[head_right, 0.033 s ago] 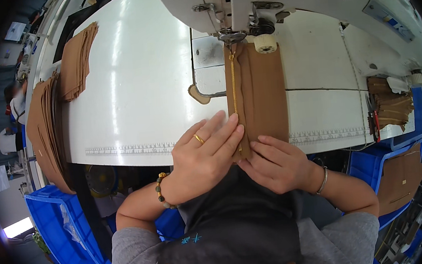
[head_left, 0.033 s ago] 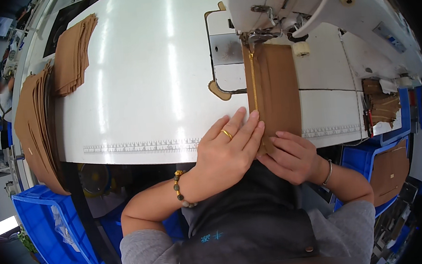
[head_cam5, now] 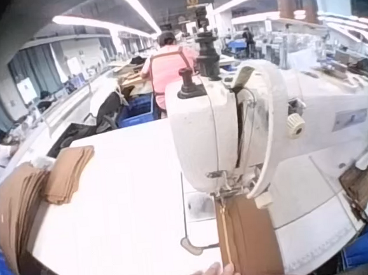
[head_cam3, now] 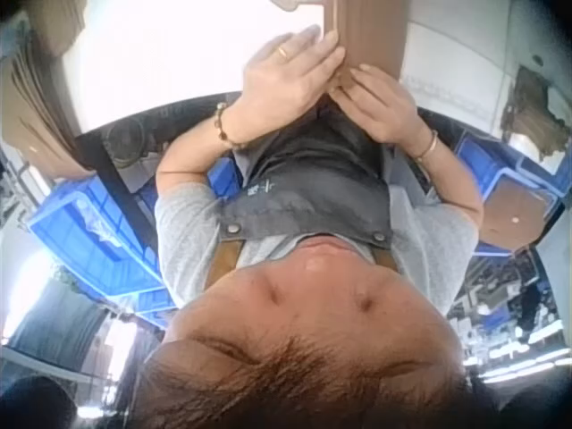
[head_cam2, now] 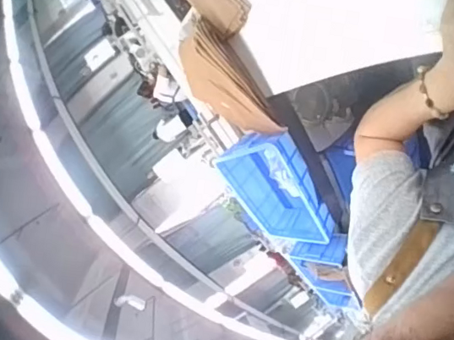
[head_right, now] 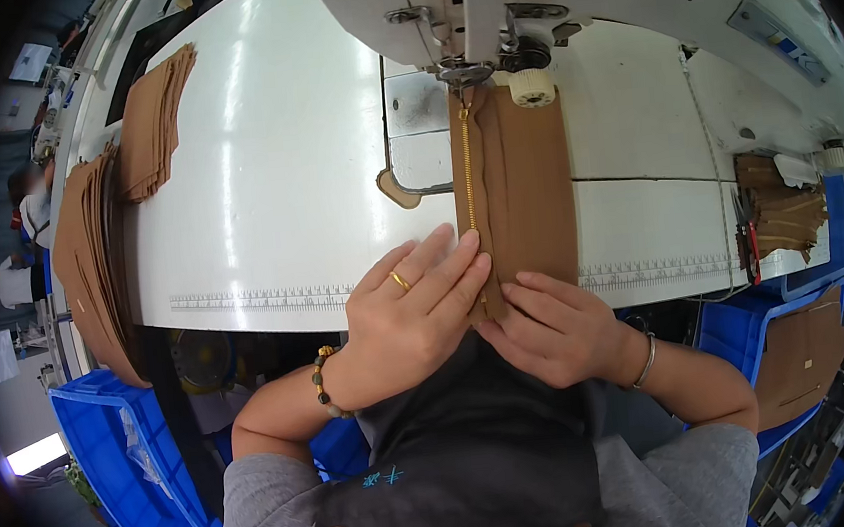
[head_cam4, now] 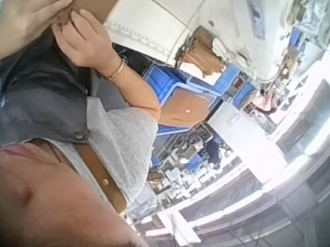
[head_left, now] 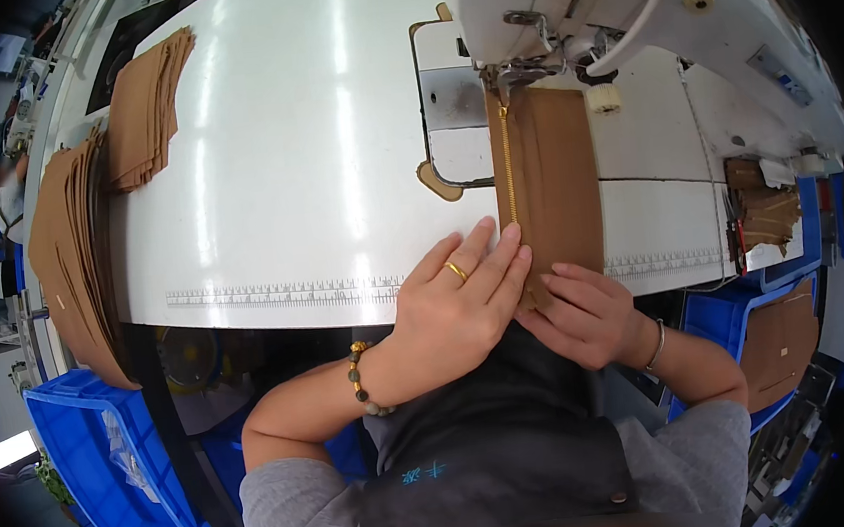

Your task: Sewing a zipper pocket onto a piece of brown leather using an industrial sewing machine.

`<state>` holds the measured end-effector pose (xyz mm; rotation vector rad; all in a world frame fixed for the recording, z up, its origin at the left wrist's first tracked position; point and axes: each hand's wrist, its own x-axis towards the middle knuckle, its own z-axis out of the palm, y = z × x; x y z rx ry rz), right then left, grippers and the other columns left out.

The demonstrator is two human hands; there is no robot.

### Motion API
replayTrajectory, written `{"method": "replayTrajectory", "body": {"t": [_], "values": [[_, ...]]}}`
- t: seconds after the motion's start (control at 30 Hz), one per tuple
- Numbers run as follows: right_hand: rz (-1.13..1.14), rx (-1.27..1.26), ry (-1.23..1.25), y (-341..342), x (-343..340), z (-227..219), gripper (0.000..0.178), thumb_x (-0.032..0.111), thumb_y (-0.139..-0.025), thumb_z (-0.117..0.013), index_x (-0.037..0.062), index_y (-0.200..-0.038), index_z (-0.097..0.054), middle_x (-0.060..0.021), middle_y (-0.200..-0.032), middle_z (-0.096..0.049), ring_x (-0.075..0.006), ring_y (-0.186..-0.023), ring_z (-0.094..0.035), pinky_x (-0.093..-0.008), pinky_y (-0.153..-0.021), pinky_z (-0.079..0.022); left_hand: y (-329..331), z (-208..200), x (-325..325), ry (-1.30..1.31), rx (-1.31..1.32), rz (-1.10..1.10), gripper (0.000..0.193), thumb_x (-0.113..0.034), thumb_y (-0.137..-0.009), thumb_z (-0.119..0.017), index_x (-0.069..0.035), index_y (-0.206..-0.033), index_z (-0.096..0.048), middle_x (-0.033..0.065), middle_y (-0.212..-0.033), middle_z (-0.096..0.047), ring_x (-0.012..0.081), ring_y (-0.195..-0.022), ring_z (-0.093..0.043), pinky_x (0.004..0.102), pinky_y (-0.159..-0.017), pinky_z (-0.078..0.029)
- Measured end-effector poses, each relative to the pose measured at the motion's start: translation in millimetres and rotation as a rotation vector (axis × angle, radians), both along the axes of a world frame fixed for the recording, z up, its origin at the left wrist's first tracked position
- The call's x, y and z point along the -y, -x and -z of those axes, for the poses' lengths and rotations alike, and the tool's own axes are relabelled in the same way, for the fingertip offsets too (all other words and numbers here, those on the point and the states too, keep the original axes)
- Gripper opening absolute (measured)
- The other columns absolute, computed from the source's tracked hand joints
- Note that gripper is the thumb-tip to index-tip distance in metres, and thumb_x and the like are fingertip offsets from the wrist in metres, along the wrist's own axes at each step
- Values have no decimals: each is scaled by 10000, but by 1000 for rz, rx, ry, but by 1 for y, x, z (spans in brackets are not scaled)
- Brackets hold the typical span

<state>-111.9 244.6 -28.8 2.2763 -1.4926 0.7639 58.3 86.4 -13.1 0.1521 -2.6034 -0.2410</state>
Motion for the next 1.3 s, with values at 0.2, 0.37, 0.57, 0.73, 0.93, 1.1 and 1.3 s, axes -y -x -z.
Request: {"method": "replayTrajectory", "body": {"t": [0.2,0.37,0.57,0.73,0.93,1.1,1.3], "values": [[-4,4,21,-3,2,0,167,188,-826,-828,110,-967,-782,-23,-1007,-708,-217,-1025,-704,-391,-979,-609,-3,0,1,8,-8,25,472,-180,-734,-770,-46,-1186,-774,112,-1293,-740,300,-1193,-706,408,-949,-579],[-24,219,-174,4,10,-35,215,248,-826,-846,82,-924,-752,-42,-988,-700,-248,-1006,-707,-385,-912,-615,-3,-3,5,27,9,42,487,-216,-729,-800,-58,-1189,-777,103,-1298,-739,294,-1191,-707,423,-963,-569],[161,199,-228,56,75,-37,407,310,-888,-795,44,-1181,-703,-145,-1270,-647,-332,-1020,-675,-401,-877,-572,-4,-12,5,27,105,55,584,-283,-699,-833,-85,-1243,-760,100,-1356,-711,287,-1238,-682,446,-999,-548],[169,95,-284,72,93,-19,634,451,-901,-763,51,-1378,-640,-203,-1474,-570,-360,-1106,-661,-422,-943,-550,-9,-9,4,14,169,70,607,-293,-745,-823,-111,-1316,-728,89,-1434,-669,306,-1292,-651,450,-1024,-531],[166,123,-330,67,82,-20,823,535,-795,-808,36,-1421,-615,-236,-1575,-483,-427,-1331,-564,-489,-1082,-484,-28,12,-12,141,224,27,572,-365,-950,-691,-203,-1491,-606,53,-1567,-570,315,-1471,-504,503,-1175,-404],[258,138,-470,64,82,-23,1039,635,-668,-826,16,-1463,-574,-224,-1619,-431,-432,-1506,-399,-534,-1210,-384,-77,16,-7,-54,72,134,580,-418,-888,-818,-192,-1401,-668,17,-1530,-606,289,-1461,-525,553,-1260,-286],[249,100,-417,66,82,-15,1098,723,-650,-756,18,-1470,-570,-208,-1624,-432,-436,-1496,-411,-564,-1213,-371,-188,-25,128,323,126,-708,364,-128,-899,-788,-83,-1257,-737,119,-1368,-703,368,-1306,-633,485,-1102,-483]]}}
